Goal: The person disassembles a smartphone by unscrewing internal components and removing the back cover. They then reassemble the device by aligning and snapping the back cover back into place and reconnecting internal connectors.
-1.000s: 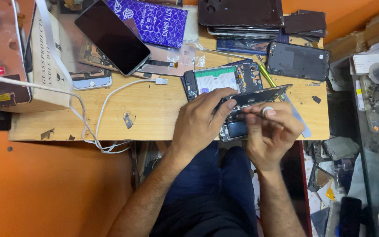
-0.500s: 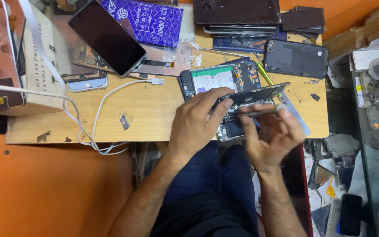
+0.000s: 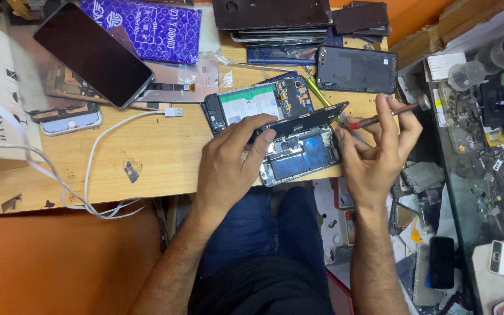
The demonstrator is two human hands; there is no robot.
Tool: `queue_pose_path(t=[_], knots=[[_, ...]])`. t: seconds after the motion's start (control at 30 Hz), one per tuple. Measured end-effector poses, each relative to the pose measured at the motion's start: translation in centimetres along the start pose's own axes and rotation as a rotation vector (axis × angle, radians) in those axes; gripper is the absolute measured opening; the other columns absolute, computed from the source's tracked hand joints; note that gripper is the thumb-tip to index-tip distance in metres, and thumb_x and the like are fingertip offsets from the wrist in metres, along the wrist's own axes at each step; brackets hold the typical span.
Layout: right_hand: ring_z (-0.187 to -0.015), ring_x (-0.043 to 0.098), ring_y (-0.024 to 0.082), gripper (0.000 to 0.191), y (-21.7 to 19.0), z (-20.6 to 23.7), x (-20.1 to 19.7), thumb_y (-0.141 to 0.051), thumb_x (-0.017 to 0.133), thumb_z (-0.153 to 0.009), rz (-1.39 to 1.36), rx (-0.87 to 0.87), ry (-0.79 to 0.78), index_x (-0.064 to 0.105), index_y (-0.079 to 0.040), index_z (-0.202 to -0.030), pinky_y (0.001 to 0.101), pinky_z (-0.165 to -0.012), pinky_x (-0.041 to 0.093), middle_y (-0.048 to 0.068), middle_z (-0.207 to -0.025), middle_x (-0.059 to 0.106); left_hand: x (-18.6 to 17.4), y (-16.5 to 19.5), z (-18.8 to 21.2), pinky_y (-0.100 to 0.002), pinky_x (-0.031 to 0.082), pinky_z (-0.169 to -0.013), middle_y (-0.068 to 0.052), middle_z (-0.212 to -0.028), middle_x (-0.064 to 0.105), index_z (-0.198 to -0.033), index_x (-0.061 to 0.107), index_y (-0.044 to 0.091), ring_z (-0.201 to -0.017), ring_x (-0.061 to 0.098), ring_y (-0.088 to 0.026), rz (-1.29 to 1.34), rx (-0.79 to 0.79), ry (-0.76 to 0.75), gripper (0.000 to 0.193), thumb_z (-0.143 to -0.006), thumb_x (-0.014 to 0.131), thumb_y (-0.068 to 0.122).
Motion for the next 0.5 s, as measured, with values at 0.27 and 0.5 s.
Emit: queue_pose_path(t=[0.27,0.5], knots=[[-0.137,0.052,0.022,0.082,-1.2,0.0,0.5,0.017,0.079,-0.099,0.198,-0.112,-0.022,0.031,-0.002,-0.162,0.0271,-0.096,0.062,0.011,-0.154,0.025,0.1,-0.4,0.2,-0.033,0.061,-0.071,-0.01,-0.1,0.077,-0.123,0.067,0.01,-0.088,0.078,-0.021,0.002,-0.012,-0.013,0.021,-0.106,0.065,0.022],[-0.126,0.054,0.017,0.077,-1.0,-0.2,0.2,0.013,0.079,-0.105,0.182,-0.034,0.003,0.035,-0.005,-0.165,0.0252,-0.098,0.062,0.012,-0.157,0.028,-0.2,-0.4,0.1,-0.034,0.06,-0.069,-0.01,-0.096,0.077,-0.123,0.067,0.01,-0.085,0.078,-0.021,-0.005,-0.029,-0.031,0.021,-0.106,0.065,0.022]])
Point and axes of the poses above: each hand's wrist, its own z-axis away from the middle knuckle, its own x-axis out of the palm, y = z × x, the point moved 2 cm from there along -z, towards the middle knuckle
